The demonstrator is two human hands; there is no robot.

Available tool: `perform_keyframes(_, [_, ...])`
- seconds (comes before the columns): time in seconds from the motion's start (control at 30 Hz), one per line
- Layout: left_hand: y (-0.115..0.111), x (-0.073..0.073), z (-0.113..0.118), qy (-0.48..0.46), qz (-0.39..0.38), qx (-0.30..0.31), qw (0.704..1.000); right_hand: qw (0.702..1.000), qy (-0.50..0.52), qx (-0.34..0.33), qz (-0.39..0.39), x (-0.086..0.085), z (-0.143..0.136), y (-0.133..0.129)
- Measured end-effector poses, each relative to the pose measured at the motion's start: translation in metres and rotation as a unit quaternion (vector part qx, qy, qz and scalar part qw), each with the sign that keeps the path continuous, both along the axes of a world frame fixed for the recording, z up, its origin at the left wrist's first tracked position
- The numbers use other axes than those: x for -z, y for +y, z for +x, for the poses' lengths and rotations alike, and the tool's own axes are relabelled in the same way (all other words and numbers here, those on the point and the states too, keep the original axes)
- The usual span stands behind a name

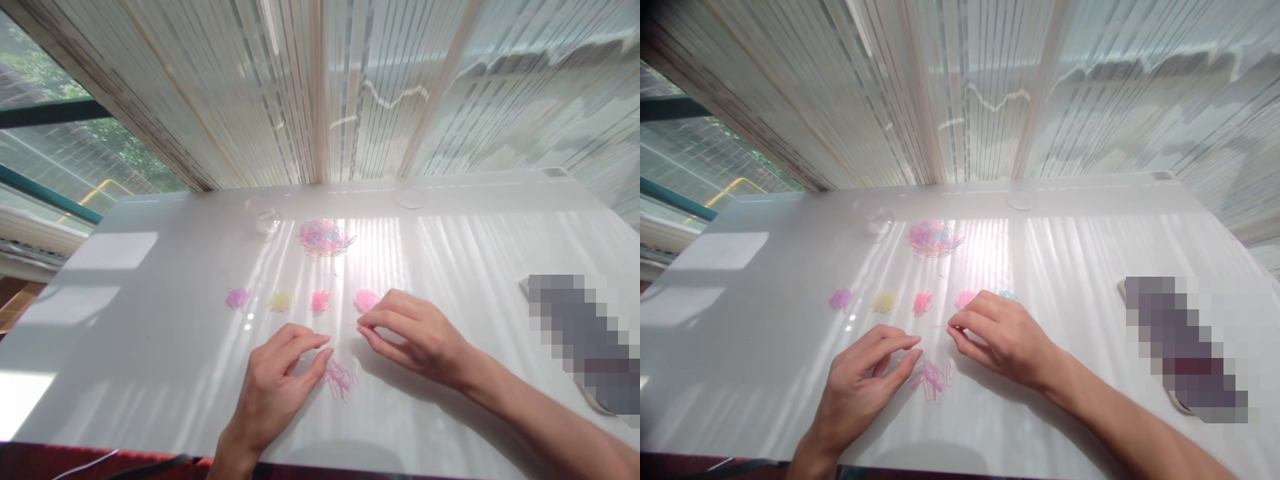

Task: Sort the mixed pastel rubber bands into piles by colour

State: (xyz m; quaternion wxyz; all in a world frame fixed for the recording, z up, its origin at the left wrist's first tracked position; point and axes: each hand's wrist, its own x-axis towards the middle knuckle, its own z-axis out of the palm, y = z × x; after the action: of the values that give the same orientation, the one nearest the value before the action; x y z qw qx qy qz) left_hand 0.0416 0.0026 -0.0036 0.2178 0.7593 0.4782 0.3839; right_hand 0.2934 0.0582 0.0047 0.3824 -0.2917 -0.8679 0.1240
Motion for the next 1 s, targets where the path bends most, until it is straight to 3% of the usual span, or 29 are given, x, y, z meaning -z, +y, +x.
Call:
perform_keyframes(0.13, [-0.001,0.007,-0.004,0.006,0.010,-0.017,1.000,0.995,-0.048,0.082,0.001,-0.007,0.020,0.017])
perform_keyframes(0.23, [-0.002,0.010,-0.006,0.009,0.010,-0.018,1.000,0.991,-0.086,0.103,-0.018,-0.008,0.029,0.022])
perform_keyframes(0.8, [-0.002,0.010,-0.005,0.016,0.001,-0.023,1.000,0.982,-0.143,0.109,-0.064,0.001,0.026,0.015])
perform_keyframes(1.0, [-0.001,0.009,-0.003,0.020,0.003,-0.027,0.999,0.972,-0.180,0.087,-0.123,-0.003,0.033,0.016])
